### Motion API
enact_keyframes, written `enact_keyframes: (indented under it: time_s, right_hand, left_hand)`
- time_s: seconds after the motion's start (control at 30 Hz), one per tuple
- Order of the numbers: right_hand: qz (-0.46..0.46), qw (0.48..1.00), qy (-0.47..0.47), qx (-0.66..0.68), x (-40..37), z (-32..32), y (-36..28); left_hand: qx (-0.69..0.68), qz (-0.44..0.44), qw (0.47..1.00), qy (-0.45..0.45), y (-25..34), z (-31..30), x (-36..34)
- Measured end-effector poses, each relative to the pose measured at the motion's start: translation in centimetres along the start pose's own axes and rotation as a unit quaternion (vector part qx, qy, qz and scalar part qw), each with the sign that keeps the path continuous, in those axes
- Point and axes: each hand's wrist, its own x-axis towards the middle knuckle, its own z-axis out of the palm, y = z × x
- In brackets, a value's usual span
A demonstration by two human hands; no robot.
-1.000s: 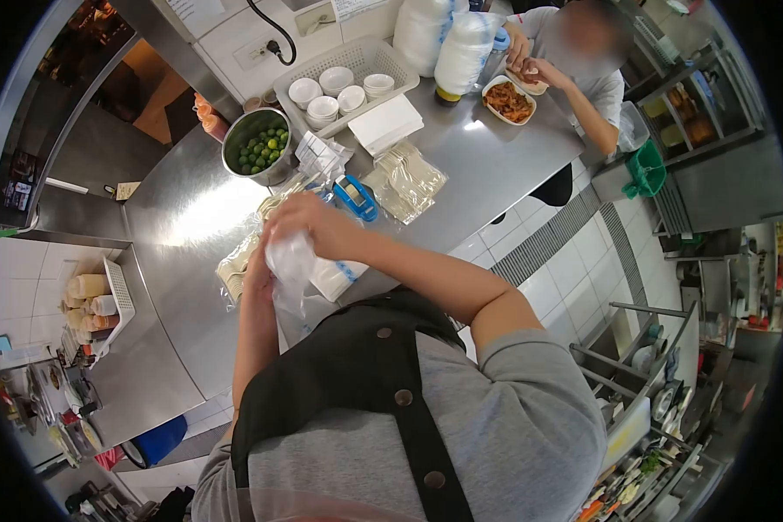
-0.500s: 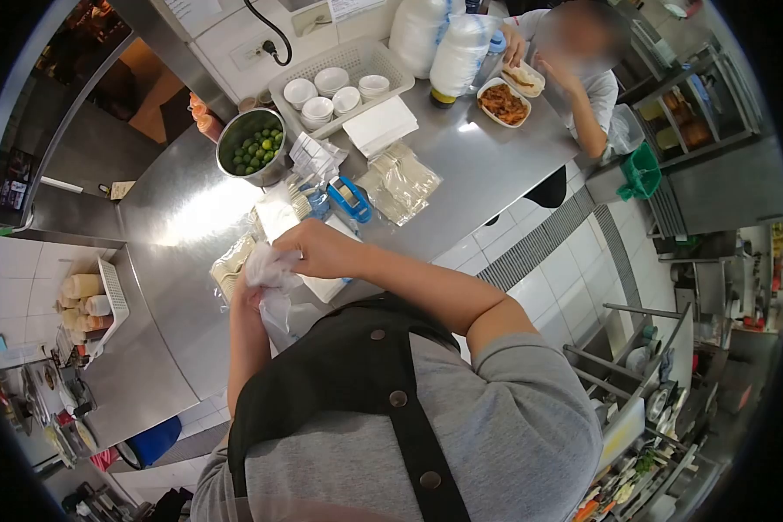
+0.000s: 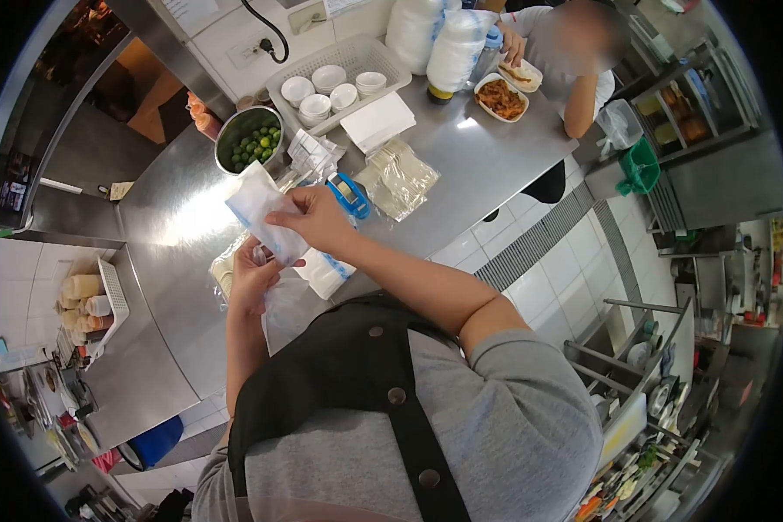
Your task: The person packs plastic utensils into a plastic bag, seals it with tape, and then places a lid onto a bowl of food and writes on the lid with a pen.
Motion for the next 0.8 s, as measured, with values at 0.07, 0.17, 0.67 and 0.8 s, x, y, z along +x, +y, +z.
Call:
enact_keyframes:
  time_s: [0.07, 0.17, 0.67, 0.8]
  right_hand:
    - [-0.045, 0.998, 0.022, -0.024, 0.2, -0.2, 0.9]
    - [-0.050, 0.994, 0.070, -0.069, 0.0, -0.8, 0.1]
    - [-0.120, 0.980, 0.070, -0.144, -2.0, 0.0, 2.1]
    - [-0.178, 0.975, 0.063, -0.121, -1.9, 0.1, 1.7]
  left_hand:
    - [0.010, 0.004, 1.000, 0.013, -0.5, 0.0, -0.1]
    - [0.021, -0.037, 0.998, 0.054, -0.5, -0.3, -0.2]
    - [0.065, 0.039, 0.986, 0.149, -0.3, 1.6, 0.5]
    - [0.031, 0.042, 0.985, 0.164, -0.5, 1.5, 0.7]
